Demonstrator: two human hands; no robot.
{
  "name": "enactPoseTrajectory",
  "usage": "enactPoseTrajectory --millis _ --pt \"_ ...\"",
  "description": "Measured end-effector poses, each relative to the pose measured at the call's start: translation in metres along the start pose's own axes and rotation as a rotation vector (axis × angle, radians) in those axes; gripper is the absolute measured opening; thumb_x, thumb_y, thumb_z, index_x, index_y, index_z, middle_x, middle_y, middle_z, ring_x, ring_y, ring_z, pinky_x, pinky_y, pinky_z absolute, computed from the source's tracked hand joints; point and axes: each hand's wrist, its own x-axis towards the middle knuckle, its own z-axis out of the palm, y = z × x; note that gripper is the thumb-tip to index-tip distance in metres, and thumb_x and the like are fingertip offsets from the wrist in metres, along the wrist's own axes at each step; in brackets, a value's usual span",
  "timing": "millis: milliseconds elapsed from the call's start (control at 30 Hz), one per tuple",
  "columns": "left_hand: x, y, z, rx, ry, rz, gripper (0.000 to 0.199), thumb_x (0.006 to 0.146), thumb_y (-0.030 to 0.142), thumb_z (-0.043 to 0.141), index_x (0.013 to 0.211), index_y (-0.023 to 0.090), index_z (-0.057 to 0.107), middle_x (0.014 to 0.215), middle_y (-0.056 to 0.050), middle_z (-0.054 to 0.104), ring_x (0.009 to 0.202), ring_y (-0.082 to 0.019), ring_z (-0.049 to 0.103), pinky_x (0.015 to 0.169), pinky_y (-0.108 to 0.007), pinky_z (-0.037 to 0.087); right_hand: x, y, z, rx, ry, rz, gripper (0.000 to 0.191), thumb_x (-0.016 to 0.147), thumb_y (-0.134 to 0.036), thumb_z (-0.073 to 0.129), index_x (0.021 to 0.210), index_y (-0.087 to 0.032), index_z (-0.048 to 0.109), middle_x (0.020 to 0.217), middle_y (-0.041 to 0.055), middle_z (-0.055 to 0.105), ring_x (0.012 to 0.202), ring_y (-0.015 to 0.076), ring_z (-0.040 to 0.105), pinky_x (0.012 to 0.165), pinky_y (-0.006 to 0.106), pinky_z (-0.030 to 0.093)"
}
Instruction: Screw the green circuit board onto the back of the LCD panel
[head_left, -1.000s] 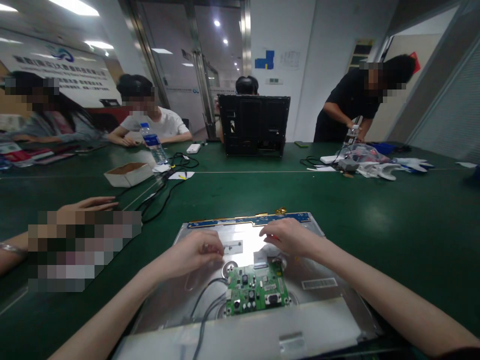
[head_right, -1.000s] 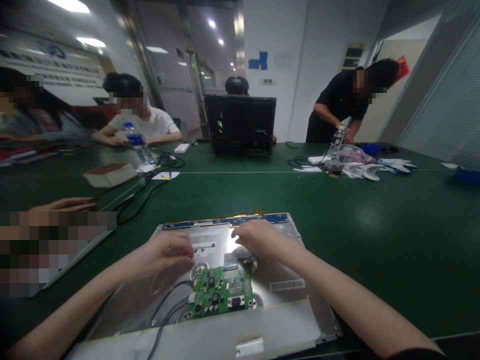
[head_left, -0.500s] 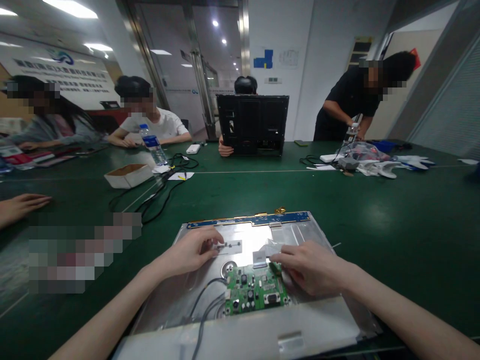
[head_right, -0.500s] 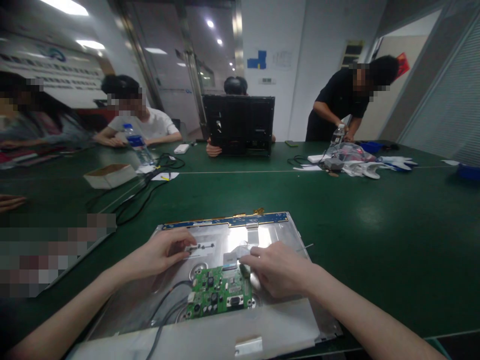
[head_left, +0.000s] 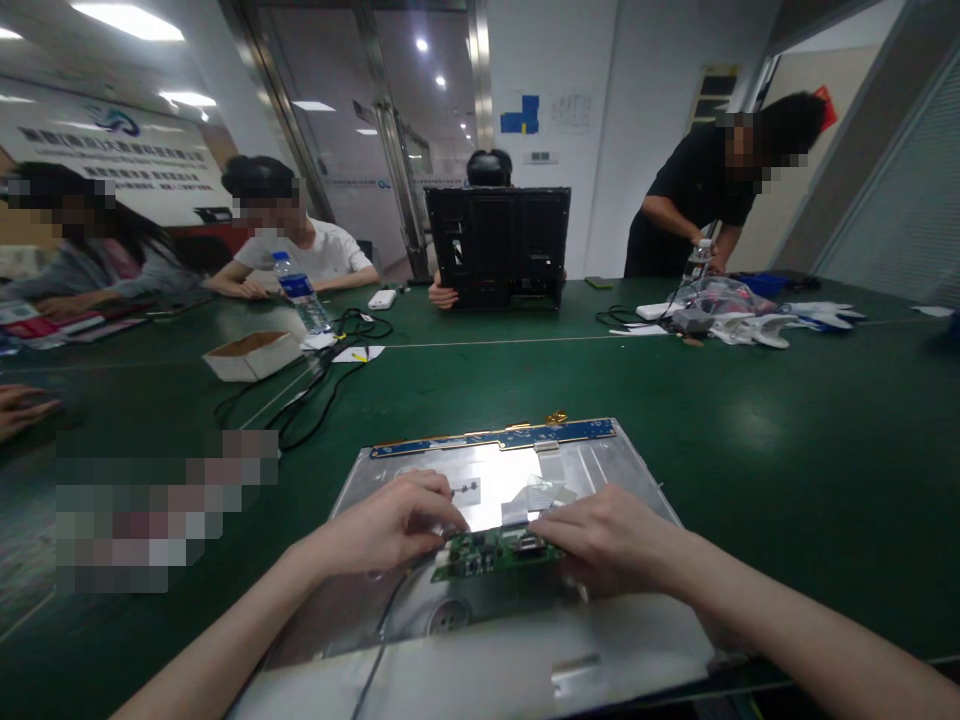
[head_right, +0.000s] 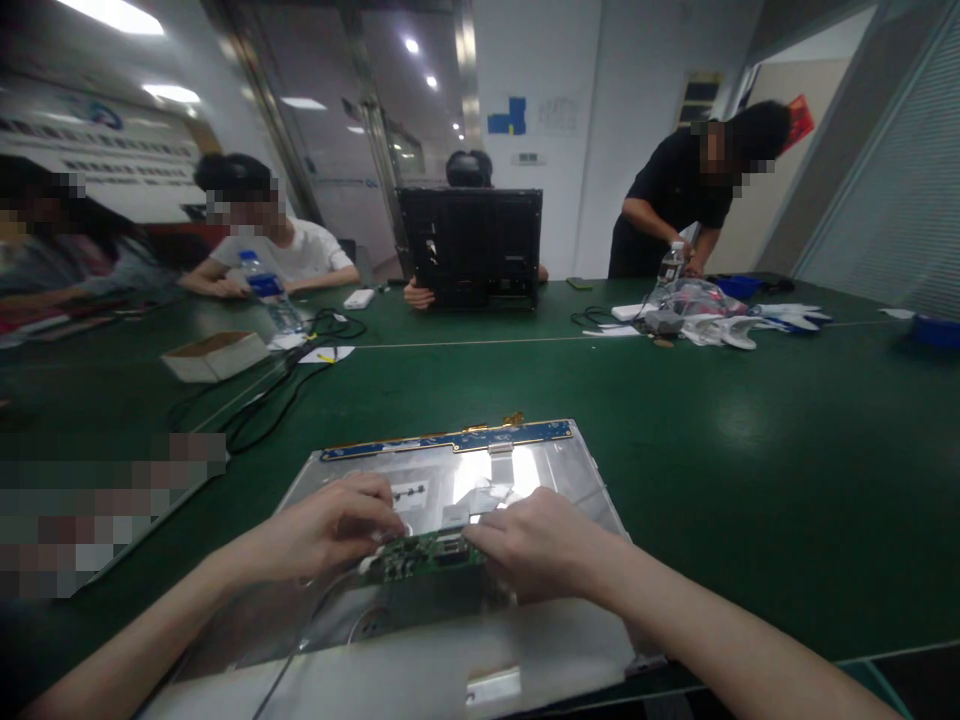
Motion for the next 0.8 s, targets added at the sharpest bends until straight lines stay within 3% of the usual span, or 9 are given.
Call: enactPoseTrajectory --millis 133,233,400,600,800 --pt "0.002 -0.006 0.002 -0.037 0.015 0.015 0.016 0.087 0.022 0.056 0.089 0.02 0.072 0.085 -0.004 0.062 0.082 -0.019 0.057 0.075 -0.029 0.041 0.01 0.003 0.0 0.149 0.084 0.206 0.016 0.087 -0.016 0.05 0.083 -0.017 0.065 0.075 0.002 0.07 0.062 0.0116 0.058 0.055 0.025 0.031" --pt "0.001 -0.013 0.003 -0.103 0.012 0.058 0.026 0.092 0.033 0.053 0.08 0.017 0.07 0.083 -0.005 0.061 0.079 -0.018 0.056 0.073 -0.028 0.042 0.015 0.004 0.0 0.207 0.13 0.303 0.018 0.09 -0.019 0.05 0.084 -0.017 0.067 0.073 0.0023 0.07 0.058 0.0105 0.056 0.055 0.024 0.03" --pt "-0.001 -0.016 0.004 -0.175 0.044 0.096 0.043 0.095 0.047 0.045 0.079 0.016 0.07 0.08 -0.006 0.06 0.077 -0.018 0.054 0.07 -0.027 0.042 0.018 0.005 0.0 0.189 0.157 0.342 0.019 0.091 -0.022 0.05 0.091 -0.016 0.068 0.077 0.0045 0.071 0.06 0.0124 0.057 0.057 0.025 0.031" --pt "0.001 -0.011 0.0 -0.14 0.006 0.064 0.037 0.095 0.041 0.049 0.077 0.017 0.069 0.08 -0.005 0.061 0.077 -0.018 0.055 0.071 -0.027 0.041 0.015 0.008 -0.002 0.18 0.177 0.249 0.019 0.09 -0.02 0.051 0.095 -0.018 0.068 0.082 0.0039 0.073 0.063 0.0126 0.06 0.057 0.025 0.033" --pt "0.002 -0.011 -0.001 -0.103 0.0 0.047 0.022 0.091 0.03 0.054 0.09 0.018 0.072 0.083 -0.005 0.064 0.081 -0.019 0.057 0.074 -0.028 0.041 0.004 0.013 -0.009 0.089 0.02 0.037 0.032 0.089 -0.018 0.05 0.115 -0.028 0.065 0.107 0.0031 0.072 0.072 0.013 0.063 0.057 0.025 0.034"
